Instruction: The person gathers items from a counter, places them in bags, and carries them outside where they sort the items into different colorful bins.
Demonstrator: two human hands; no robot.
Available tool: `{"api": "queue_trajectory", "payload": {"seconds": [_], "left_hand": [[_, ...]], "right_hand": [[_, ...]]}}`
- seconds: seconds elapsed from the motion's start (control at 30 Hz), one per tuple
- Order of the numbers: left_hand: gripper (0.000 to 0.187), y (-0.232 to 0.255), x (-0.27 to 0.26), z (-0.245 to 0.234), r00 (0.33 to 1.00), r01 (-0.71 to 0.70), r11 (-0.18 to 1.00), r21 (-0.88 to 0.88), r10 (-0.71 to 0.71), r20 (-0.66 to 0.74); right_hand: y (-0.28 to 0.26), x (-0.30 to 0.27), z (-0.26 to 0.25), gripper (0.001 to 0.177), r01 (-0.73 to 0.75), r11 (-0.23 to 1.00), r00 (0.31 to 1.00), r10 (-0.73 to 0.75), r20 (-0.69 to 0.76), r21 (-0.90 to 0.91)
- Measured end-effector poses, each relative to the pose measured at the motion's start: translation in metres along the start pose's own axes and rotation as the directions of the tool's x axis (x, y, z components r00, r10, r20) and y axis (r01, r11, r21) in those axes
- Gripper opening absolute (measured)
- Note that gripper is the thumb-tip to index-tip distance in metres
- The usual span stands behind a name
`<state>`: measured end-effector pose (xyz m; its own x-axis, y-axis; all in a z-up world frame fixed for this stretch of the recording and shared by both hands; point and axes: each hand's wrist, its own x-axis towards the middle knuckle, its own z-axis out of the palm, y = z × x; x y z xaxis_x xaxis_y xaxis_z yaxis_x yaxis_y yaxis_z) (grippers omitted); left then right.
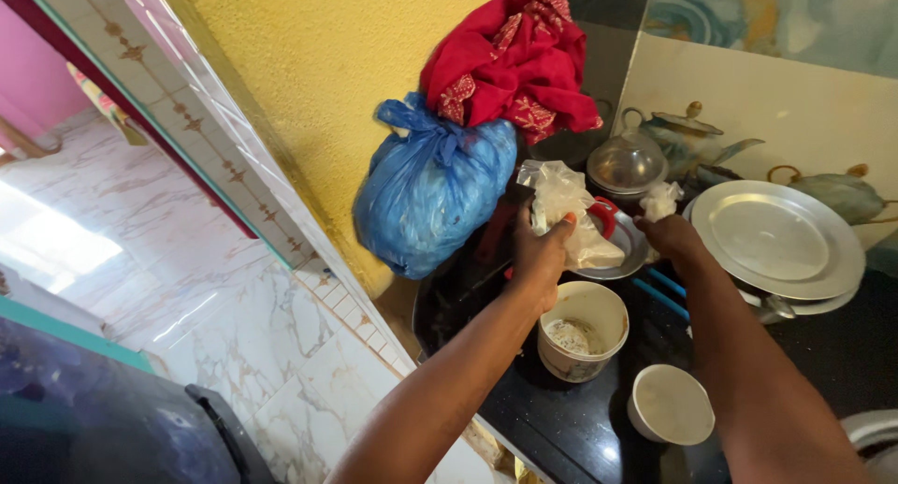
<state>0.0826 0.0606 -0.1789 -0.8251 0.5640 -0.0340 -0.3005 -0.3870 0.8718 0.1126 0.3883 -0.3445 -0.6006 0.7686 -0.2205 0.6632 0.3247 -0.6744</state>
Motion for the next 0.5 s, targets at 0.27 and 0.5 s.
{"api": "queue_trajectory", "payload": {"seconds": [0.27, 0.5], "left_hand": [[0.068, 0.004, 0.003, -0.003, 0.998, 0.052, 0.999, 0.006, -0.052, 0.020], [0.062, -0.006, 0.029, -0.018, 0.987, 0.157, 0.979, -0.131, -0.151, 0.057]], "right_hand": [[-0.057, -0.073, -0.063, 0.057, 0.260, 0.954, 0.912, -0.293, -0.286, -0.148], [-0.138, -0.213, -0.121, 0.050, 0.342, 0.844, 0.936, -0.266, -0.231, 0.412]]}}
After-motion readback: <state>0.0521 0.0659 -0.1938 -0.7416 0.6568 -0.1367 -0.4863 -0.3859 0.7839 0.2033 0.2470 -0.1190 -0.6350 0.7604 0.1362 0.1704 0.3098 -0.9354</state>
